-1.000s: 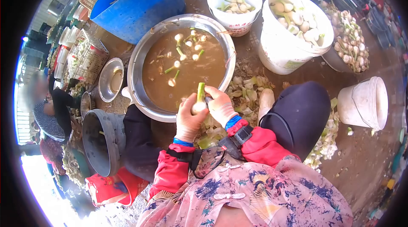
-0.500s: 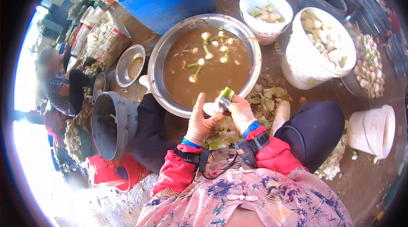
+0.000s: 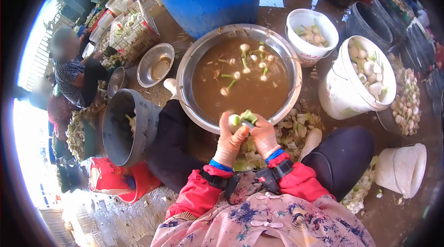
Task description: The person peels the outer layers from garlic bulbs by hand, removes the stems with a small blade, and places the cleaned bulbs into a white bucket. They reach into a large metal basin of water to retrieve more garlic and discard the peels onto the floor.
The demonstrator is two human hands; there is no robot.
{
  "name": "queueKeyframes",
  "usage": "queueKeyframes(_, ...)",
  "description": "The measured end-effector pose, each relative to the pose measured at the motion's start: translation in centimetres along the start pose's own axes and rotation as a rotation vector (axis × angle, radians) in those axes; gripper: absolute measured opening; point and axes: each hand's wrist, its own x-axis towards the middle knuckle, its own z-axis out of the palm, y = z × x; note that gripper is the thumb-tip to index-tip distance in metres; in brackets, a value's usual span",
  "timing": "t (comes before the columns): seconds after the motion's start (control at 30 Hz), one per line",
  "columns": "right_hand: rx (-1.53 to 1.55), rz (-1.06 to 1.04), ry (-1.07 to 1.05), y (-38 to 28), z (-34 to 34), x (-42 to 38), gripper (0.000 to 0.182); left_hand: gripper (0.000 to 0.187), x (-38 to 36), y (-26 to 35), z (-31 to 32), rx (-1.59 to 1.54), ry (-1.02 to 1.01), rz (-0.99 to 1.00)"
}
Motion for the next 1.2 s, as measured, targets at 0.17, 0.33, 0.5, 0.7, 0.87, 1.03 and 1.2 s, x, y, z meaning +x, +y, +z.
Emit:
queueKeyframes(0.17, -0.143, 0.027, -0.094, 0.1, 1.2, -0.5, 0.033, 0.041, 0.4, 2.7, -0.6, -0.27, 0.088, -0.224)
queueKeyframes(0.33, 0.115, 0.241, -0.033, -0.9, -0.3, -0.5, 0.027, 0.04, 0.1, 1.5, -2.3, -0.244, -0.03, -0.171)
queueKeyframes(0.5, -0.097, 0.219, 0.131, 3.6, -1.9, 0.8, 0.028, 0.049, -1.3, 2.8, -3.8, -0.233, -0.205, -0.24)
queueKeyframes(0.7, -0.975, 0.256, -0.633, 5.1, -4.1, 0.6, 0.035, 0.056, -1.5, 4.2, -5.2, -0.287, -0.221, -0.232)
queueKeyframes(0.87, -0.294, 0.214, -0.325, 0.9, -3.3, -0.3, 0.049, 0.08, -0.1, 1.6, -5.3, 0.049, -0.262, -0.058)
queueKeyframes(1.03, 0.041, 0.152, -0.242, 0.3, -1.5, -0.7, 0.055, 0.081, -0.4, 1.0, -3.1, 0.339, -0.325, 0.094)
queueKeyframes(1.2, -0.271, 0.105, -0.149, -1.2, -1.1, -0.9, 0.043, 0.079, -0.2, 1.1, -1.9, 0.605, -0.347, 0.347)
